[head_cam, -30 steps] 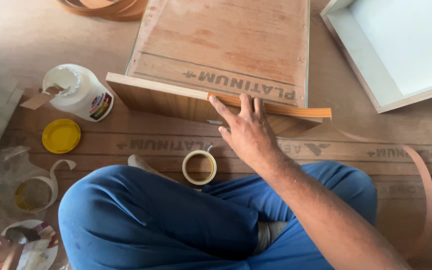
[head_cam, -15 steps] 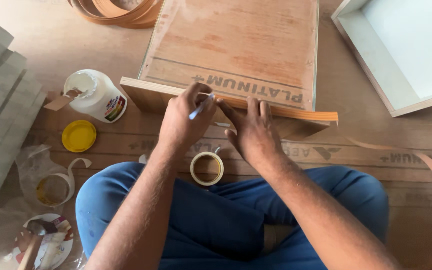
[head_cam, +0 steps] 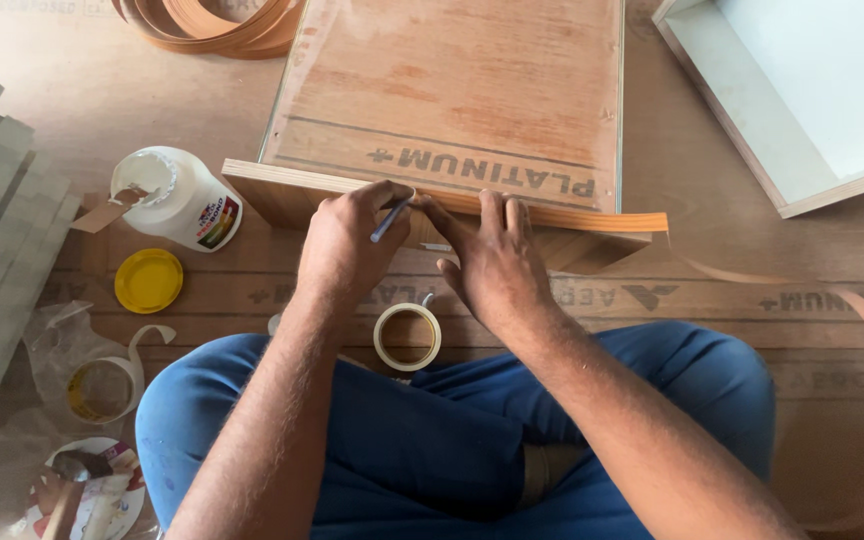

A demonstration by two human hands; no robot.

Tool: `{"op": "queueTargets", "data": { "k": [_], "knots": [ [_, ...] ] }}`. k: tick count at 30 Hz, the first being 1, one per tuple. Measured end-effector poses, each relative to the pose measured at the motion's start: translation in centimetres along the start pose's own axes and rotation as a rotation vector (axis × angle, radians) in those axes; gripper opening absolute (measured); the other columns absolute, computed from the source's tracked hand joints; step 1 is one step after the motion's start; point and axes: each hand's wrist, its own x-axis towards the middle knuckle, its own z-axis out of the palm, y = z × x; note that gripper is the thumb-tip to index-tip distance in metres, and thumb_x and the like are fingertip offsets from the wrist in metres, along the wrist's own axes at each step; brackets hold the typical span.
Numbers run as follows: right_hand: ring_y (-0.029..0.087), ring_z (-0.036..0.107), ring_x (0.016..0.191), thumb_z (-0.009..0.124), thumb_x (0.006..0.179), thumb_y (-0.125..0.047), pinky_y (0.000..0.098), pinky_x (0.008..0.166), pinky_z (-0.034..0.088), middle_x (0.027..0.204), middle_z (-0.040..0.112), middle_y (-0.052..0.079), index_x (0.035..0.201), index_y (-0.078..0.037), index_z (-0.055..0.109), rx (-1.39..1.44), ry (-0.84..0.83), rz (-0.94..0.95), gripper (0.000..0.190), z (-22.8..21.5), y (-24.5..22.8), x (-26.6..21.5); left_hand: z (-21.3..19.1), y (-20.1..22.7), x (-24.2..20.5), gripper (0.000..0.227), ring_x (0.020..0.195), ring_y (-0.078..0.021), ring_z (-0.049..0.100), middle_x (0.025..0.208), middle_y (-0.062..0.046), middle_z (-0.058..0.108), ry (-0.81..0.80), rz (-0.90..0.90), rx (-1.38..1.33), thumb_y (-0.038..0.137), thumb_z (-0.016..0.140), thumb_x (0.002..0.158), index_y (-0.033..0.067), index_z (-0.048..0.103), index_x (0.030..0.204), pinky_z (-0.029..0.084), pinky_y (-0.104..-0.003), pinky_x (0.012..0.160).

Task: The person applies glue to the edge of a wooden board using a brush and then presses a flexible wooden edge band onto the glued surface. They smooth the banding along the edge to ensure it adheres properly.

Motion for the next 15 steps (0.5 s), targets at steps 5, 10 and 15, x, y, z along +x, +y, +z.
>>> {"op": "queueTargets", "data": {
  "k": [5,10,15],
  "knots": [
    [0.04,0.05,0.115,0.077,0.088,-0.033,0.0535,0.094,0.054,0.13,0.04,0.029,0.158,-0.037,0.032,-0.025,0.012,-0.016,0.082,0.3,0.1,0.1,-0.2,0.0,-0.1,0.025,0.091,-0.0361,0.073,0.099,-0.017,0.076,0.007,0.071,-0.017,0.018,0.072,0.089,0.0111,0.076,0.113,0.059,-0.045,0.081],
    [0.041,0.05,0.116,0.076,0.09,-0.032,0.0554,0.096,0.053,0.132,0.041,0.029,0.158,-0.037,0.032,-0.009,0.021,-0.02,0.081,0.5,0.3,-0.1,-0.8,0.0,-0.2,0.025,0.089,-0.0354,0.074,0.095,-0.017,0.076,-0.019,0.086,0.017,0.016,0.072,0.087,0.0099,0.076,0.11,0.06,-0.044,0.078],
    [0.042,0.048,0.122,0.075,0.091,-0.031,0.0544,0.095,0.053,0.135,0.04,0.028,0.155,-0.037,0.036,0.083,-0.055,0.05,0.075,0.5,0.1,-0.1,-1.5,0.1,-0.2,0.022,0.084,-0.0365,0.074,0.09,-0.017,0.075,-0.06,0.083,0.074,0.019,0.076,0.083,0.0109,0.077,0.103,0.059,-0.044,0.075]
  ]
}}
